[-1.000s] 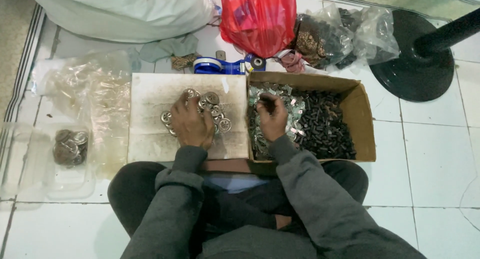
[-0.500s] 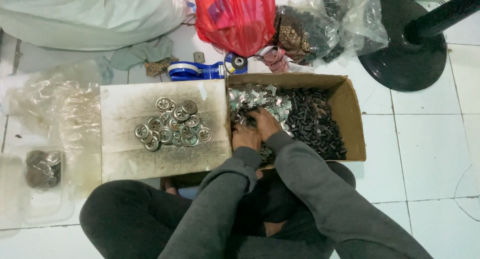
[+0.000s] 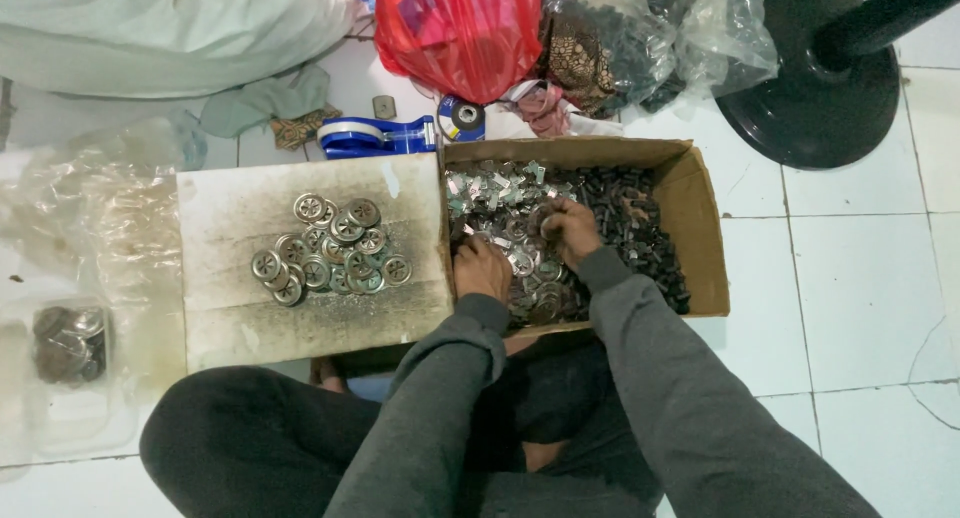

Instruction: The person sorts metal components by hand, picking them up from a box and placing them onto a piece of cardboard on the floor.

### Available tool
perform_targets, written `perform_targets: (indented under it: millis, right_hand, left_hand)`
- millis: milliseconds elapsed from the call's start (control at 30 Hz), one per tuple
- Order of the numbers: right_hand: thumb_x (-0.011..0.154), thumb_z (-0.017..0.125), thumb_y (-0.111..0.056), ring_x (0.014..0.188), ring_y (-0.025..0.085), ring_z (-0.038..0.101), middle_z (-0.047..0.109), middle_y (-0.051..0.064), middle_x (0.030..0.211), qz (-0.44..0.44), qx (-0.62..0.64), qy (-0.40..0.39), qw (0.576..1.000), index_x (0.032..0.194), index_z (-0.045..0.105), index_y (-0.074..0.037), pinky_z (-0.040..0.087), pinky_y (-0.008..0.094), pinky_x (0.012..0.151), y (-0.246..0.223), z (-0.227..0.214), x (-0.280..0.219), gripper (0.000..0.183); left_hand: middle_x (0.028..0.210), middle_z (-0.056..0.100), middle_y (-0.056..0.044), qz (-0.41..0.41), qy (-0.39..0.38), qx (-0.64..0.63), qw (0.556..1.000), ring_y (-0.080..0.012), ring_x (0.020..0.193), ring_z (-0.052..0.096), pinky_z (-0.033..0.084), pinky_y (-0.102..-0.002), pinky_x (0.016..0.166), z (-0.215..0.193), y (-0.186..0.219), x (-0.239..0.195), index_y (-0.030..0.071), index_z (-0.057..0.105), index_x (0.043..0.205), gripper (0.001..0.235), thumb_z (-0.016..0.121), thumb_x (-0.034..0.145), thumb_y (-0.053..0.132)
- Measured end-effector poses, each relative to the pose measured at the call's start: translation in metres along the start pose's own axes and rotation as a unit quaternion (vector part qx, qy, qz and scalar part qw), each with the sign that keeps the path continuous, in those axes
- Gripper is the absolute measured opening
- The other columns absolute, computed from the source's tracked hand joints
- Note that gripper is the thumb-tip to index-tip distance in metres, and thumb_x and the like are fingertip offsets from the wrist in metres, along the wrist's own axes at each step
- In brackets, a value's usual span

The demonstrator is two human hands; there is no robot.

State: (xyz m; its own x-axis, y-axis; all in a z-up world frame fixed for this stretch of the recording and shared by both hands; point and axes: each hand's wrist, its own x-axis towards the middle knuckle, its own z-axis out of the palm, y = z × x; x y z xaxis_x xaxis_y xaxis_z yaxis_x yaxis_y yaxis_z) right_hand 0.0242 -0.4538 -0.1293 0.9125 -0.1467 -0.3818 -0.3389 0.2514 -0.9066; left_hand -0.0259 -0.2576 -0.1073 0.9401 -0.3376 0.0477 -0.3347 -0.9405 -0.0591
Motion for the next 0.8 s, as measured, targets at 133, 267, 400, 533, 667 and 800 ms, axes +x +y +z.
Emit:
perform_targets:
  millis: [133,267,400,533,667,800]
  right_hand:
    - [0.095,0.073,-0.022,0.083,0.029,0.067,0.067,0.014,0.085,0.014,-0.086,0.034,0.996,0.094,0.07,-0.008,0.054,0.051,0.071,0.029,-0.029,0.022,0.015]
    - [0.094,0.076,-0.022,0.103,0.047,0.071,0.072,0.025,0.099,-0.098,-0.44,0.052,0.891,0.113,0.072,0.0,0.061,0.065,0.079,0.01,0.004,-0.001,0.029]
    - [0.098,0.076,-0.024,0.109,0.047,0.071,0.074,0.025,0.105,-0.091,-0.507,0.053,0.856,0.116,0.072,0.001,0.064,0.067,0.085,-0.002,0.025,-0.011,0.032]
    - [0.083,0.091,-0.03,0.109,0.044,0.072,0.074,0.02,0.111,-0.094,-0.545,0.04,0.832,0.116,0.074,-0.004,0.064,0.056,0.089,-0.002,0.037,-0.013,0.045]
    - [0.08,0.094,-0.026,0.103,0.044,0.073,0.074,0.018,0.101,-0.096,-0.524,0.038,0.845,0.106,0.072,-0.005,0.063,0.057,0.086,-0.012,0.042,-0.022,0.04]
    - [0.098,0.085,-0.029,0.08,0.029,0.074,0.074,0.019,0.094,-0.031,-0.258,-0.031,0.965,0.129,0.06,0.004,0.062,0.052,0.069,-0.006,0.017,-0.015,0.052]
  left_hand:
    - [0.077,0.058,-0.02,-0.027,0.104,-0.018,0.994,-0.0326,0.066,0.059,0.04,-0.04,0.056,0.02,0.002,0.004,0.002,0.064,0.079,0.017,0.056,0.094,0.006]
    - [0.071,0.056,-0.016,-0.025,0.101,-0.007,0.995,-0.0306,0.062,0.058,0.04,-0.038,0.053,0.041,0.002,0.013,0.001,0.063,0.085,0.013,0.056,0.091,0.01]
    - [0.082,0.059,-0.016,-0.049,0.081,-0.009,0.995,-0.0311,0.078,0.061,0.045,-0.037,0.059,0.014,0.0,0.004,0.001,0.067,0.088,0.019,0.062,0.09,0.019]
    - [0.081,0.059,-0.017,-0.034,0.062,0.011,0.997,-0.0304,0.077,0.061,0.048,-0.034,0.06,-0.009,-0.004,0.005,0.002,0.066,0.088,0.015,0.06,0.093,0.015]
    - [0.08,0.058,-0.017,-0.046,0.076,-0.015,0.996,-0.0323,0.073,0.06,0.046,-0.038,0.058,0.017,0.001,0.008,0.003,0.063,0.087,0.013,0.056,0.092,0.012]
    - [0.081,0.057,-0.015,-0.062,0.098,-0.027,0.993,-0.0327,0.076,0.06,0.047,-0.039,0.058,0.003,-0.001,0.007,0.006,0.061,0.086,0.01,0.055,0.091,0.013]
